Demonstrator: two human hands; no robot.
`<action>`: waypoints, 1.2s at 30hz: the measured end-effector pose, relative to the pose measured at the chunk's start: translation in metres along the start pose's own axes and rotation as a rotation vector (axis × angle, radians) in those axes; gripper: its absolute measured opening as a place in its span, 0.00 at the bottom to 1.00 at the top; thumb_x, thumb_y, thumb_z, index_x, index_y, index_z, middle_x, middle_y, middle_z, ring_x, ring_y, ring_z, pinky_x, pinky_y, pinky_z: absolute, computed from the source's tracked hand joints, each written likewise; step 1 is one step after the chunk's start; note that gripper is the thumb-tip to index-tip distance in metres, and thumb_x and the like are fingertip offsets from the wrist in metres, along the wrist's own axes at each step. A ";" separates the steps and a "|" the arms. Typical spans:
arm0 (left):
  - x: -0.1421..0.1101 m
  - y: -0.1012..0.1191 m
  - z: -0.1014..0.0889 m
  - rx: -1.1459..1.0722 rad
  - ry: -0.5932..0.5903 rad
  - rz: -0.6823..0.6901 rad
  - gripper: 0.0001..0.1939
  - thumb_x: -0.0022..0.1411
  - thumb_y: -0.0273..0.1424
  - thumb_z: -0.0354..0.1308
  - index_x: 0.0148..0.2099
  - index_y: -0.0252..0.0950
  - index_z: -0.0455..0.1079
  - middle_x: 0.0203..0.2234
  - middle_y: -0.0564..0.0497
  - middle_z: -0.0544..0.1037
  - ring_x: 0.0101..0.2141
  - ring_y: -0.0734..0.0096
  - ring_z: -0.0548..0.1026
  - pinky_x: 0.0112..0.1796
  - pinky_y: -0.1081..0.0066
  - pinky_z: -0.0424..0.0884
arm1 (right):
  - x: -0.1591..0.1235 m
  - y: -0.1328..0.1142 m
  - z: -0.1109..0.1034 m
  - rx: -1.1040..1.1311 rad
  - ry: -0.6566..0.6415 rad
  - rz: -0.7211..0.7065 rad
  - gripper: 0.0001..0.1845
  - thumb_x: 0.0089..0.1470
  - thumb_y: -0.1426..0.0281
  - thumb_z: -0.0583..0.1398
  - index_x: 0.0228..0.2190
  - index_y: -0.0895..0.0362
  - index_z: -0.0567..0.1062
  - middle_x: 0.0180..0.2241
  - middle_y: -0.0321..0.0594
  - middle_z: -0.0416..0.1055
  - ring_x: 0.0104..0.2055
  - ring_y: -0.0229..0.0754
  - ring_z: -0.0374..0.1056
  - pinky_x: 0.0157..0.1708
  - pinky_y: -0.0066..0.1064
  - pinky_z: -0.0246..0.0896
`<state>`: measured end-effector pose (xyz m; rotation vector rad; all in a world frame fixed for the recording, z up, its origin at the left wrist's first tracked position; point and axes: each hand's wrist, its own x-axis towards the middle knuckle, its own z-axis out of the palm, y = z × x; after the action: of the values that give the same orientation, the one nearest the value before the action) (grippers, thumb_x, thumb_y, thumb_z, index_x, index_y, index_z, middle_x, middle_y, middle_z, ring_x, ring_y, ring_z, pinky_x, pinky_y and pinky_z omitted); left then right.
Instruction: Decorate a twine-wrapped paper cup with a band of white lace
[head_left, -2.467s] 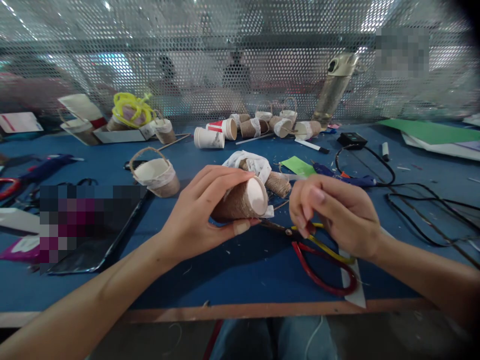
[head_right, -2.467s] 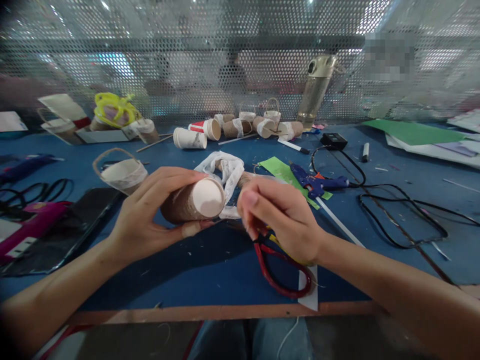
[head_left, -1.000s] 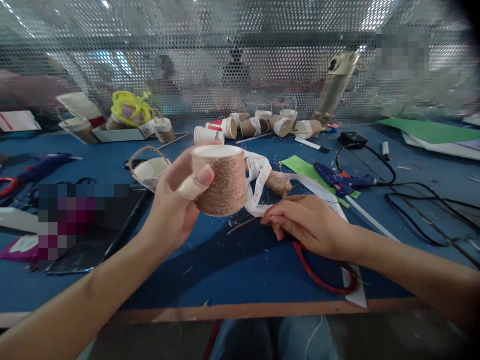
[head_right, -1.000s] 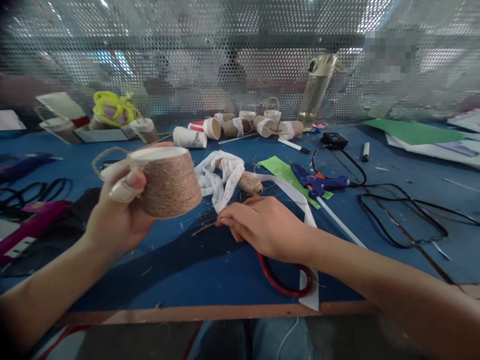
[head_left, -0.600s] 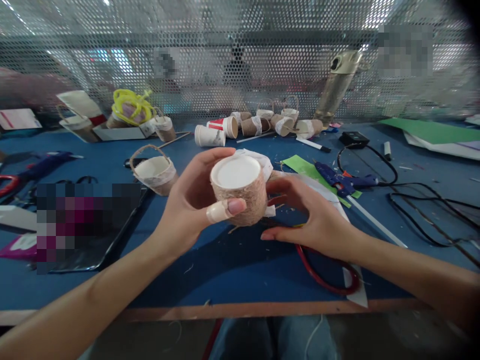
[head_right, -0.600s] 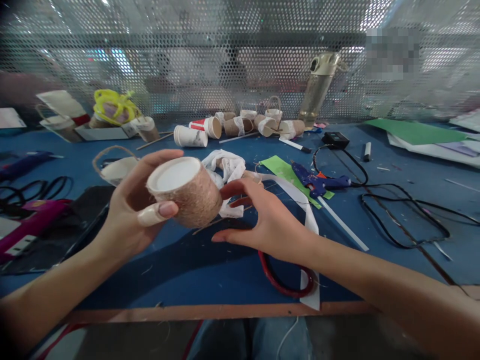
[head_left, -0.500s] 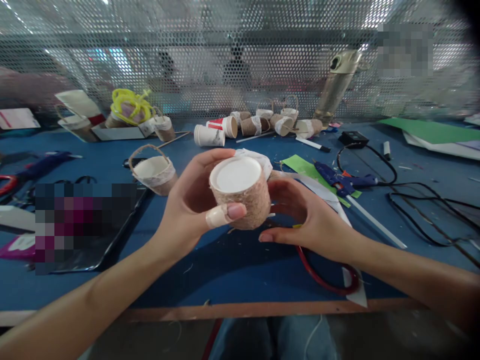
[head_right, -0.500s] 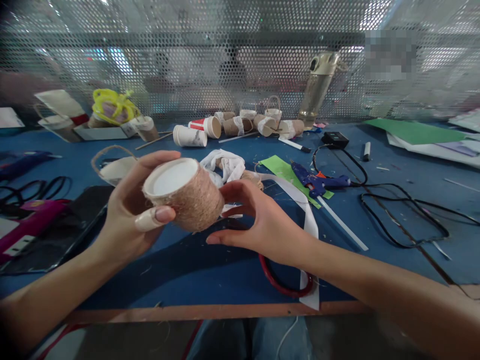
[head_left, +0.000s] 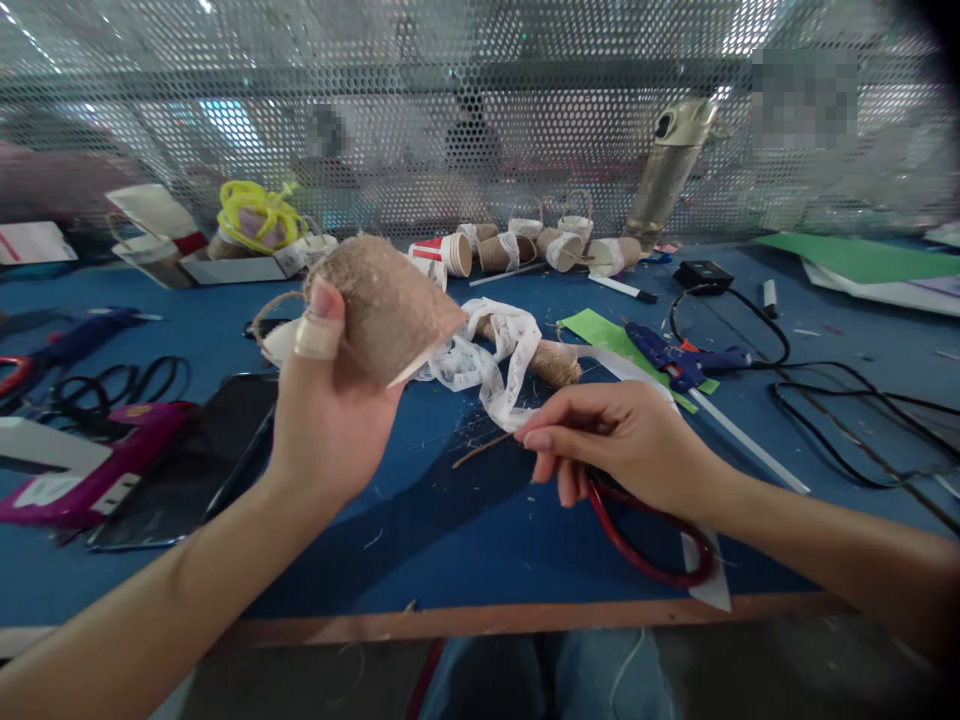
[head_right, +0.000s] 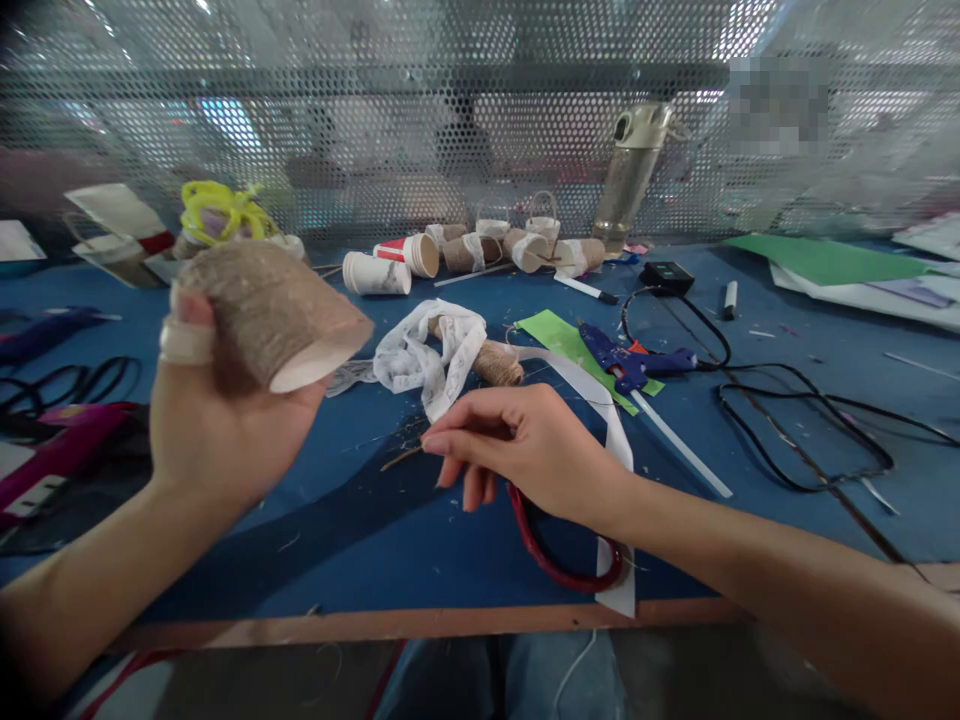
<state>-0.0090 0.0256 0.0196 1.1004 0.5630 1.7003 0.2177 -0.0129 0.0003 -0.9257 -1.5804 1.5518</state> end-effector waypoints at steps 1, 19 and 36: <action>0.001 -0.001 -0.001 -0.005 0.018 -0.022 0.12 0.73 0.37 0.54 0.49 0.42 0.78 0.51 0.53 0.80 0.60 0.65 0.71 0.56 0.64 0.74 | -0.001 0.000 0.000 -0.036 0.010 -0.009 0.09 0.57 0.64 0.69 0.31 0.57 0.78 0.21 0.33 0.76 0.17 0.32 0.70 0.18 0.21 0.63; -0.017 0.000 -0.006 0.564 -0.440 -0.150 0.32 0.51 0.32 0.76 0.56 0.42 0.68 0.53 0.49 0.77 0.54 0.55 0.75 0.52 0.62 0.75 | 0.002 0.003 -0.003 -0.341 0.314 -0.331 0.05 0.58 0.67 0.68 0.34 0.53 0.78 0.33 0.32 0.76 0.32 0.32 0.72 0.34 0.21 0.71; -0.017 0.008 -0.007 1.143 -0.791 0.268 0.34 0.55 0.44 0.73 0.60 0.42 0.67 0.57 0.45 0.73 0.57 0.54 0.72 0.59 0.57 0.67 | -0.007 0.005 0.003 -0.271 0.328 -0.399 0.11 0.62 0.74 0.64 0.44 0.51 0.70 0.34 0.33 0.67 0.36 0.34 0.68 0.38 0.26 0.67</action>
<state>-0.0172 0.0080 0.0158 2.5748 0.8939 0.8897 0.2188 -0.0203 -0.0048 -0.8872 -1.6330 0.8785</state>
